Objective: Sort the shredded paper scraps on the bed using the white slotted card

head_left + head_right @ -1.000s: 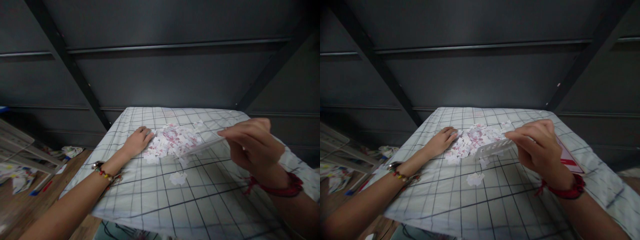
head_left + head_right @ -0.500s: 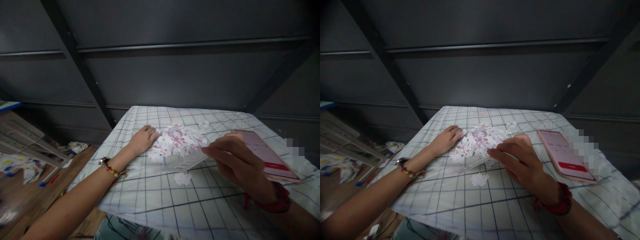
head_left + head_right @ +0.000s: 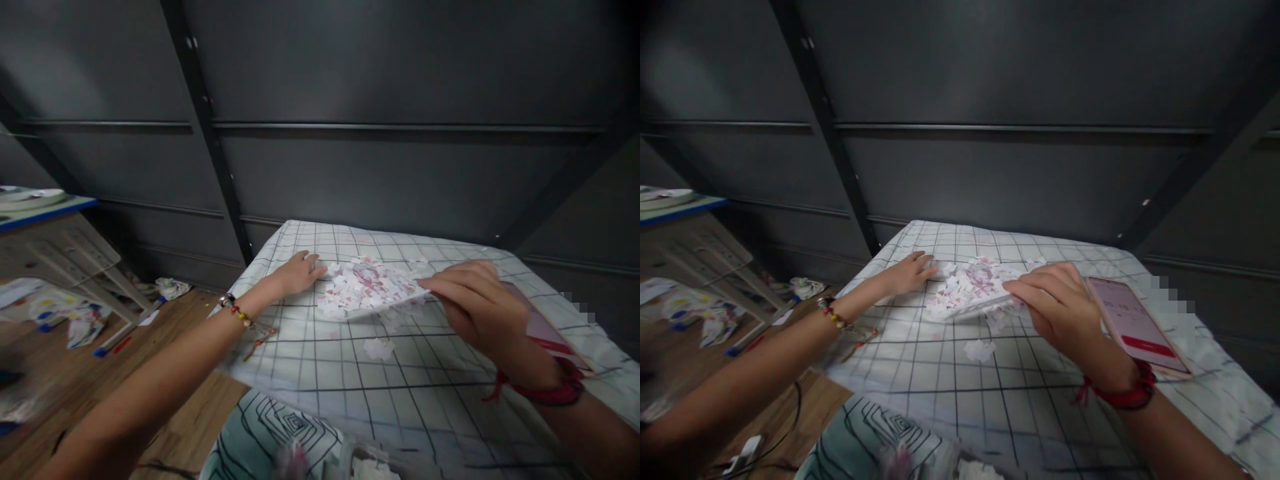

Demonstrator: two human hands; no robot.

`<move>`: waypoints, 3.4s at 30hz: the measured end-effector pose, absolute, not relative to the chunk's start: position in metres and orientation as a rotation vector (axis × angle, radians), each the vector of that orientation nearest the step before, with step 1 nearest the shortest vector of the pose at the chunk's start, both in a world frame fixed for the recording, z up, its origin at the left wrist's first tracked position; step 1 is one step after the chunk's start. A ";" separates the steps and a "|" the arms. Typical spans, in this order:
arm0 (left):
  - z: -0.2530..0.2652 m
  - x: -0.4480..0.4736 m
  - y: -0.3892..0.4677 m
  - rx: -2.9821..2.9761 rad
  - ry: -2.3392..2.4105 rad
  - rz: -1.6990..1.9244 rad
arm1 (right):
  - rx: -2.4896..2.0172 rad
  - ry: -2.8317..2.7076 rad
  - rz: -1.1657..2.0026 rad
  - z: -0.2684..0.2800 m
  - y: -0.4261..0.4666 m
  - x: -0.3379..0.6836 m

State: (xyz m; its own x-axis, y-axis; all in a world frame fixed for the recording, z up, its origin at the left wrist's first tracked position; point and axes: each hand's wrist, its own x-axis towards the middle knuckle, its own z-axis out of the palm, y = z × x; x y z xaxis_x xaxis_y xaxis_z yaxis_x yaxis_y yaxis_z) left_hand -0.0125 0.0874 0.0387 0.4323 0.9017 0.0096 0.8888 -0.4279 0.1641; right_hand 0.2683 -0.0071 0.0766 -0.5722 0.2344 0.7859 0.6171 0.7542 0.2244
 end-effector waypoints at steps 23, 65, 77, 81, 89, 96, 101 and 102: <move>0.005 -0.095 0.011 2.744 1.492 0.412 | -0.843 -2.319 -0.819 0.078 -0.104 0.232; 0.004 -0.008 0.004 2.672 1.227 0.477 | -0.992 -2.229 -1.006 0.077 -0.089 0.306; 0.003 -0.009 0.003 2.633 1.293 0.512 | -0.927 -2.321 -0.930 0.073 -0.083 0.299; 0.004 -0.018 0.004 2.611 1.308 0.473 | -0.886 -2.285 -0.930 0.081 -0.074 0.288; 0.003 -0.030 -0.003 2.605 1.397 0.479 | -0.788 -2.319 -0.994 0.093 -0.033 0.234; 0.001 -0.028 -0.003 2.615 1.399 0.522 | -0.767 -2.477 -0.832 0.095 -0.045 0.250; -0.002 -0.029 -0.002 2.635 1.379 0.583 | -0.754 -2.406 -0.857 0.096 -0.050 0.261; -0.002 -0.029 -0.002 2.637 1.377 0.583 | -0.774 -2.396 -0.881 0.096 -0.048 0.257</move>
